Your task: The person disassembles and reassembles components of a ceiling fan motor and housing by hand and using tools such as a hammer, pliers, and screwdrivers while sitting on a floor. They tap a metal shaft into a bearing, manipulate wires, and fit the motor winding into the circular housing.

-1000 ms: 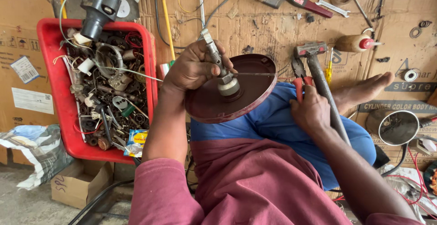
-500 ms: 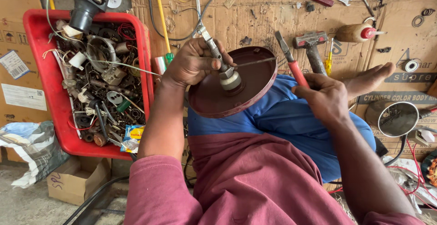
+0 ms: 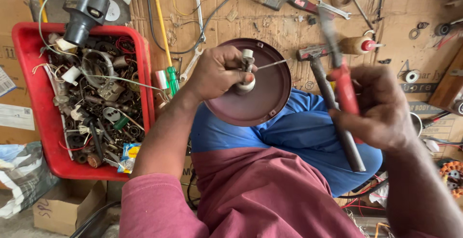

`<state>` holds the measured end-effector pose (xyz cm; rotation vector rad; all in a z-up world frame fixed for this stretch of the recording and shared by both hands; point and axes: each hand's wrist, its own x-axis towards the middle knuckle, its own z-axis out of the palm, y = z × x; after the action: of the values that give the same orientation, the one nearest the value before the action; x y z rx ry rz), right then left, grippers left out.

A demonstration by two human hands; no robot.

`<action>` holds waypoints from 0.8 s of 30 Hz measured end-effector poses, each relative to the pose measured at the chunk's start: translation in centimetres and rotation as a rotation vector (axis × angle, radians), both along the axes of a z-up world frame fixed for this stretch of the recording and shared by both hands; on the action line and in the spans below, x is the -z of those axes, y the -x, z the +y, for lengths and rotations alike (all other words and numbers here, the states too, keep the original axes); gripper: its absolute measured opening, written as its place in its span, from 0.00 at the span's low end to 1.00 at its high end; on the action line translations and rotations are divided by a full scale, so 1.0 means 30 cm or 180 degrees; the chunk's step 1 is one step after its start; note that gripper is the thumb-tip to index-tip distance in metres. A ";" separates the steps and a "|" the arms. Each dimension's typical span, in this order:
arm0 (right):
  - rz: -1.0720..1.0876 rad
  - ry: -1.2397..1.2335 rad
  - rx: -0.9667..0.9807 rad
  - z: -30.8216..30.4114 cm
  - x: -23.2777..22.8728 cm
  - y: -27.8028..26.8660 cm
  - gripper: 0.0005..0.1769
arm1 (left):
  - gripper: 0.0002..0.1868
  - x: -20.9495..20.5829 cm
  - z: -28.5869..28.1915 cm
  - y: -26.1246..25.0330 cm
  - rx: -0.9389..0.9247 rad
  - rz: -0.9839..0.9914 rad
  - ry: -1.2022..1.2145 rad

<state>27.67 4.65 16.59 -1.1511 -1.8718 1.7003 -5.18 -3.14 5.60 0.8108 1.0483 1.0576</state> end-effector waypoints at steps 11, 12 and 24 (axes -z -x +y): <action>-0.1091 -0.1745 -0.1292 0.062 -0.203 0.212 0.41 | 0.06 -0.078 0.029 -0.079 0.0132 0.0740 -0.0043; -0.1245 -0.1697 -0.1289 0.065 -0.215 0.214 0.43 | 0.06 -0.068 0.029 -0.087 0.0079 0.0154 0.0146; -0.0824 -0.0805 -0.0265 0.027 -0.192 0.115 0.49 | 0.12 -0.061 -0.006 0.001 0.0284 -0.0375 -0.0255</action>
<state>24.23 5.47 22.34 -1.2513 -2.2433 1.3547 -5.22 -3.32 7.41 0.8418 0.8673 1.0637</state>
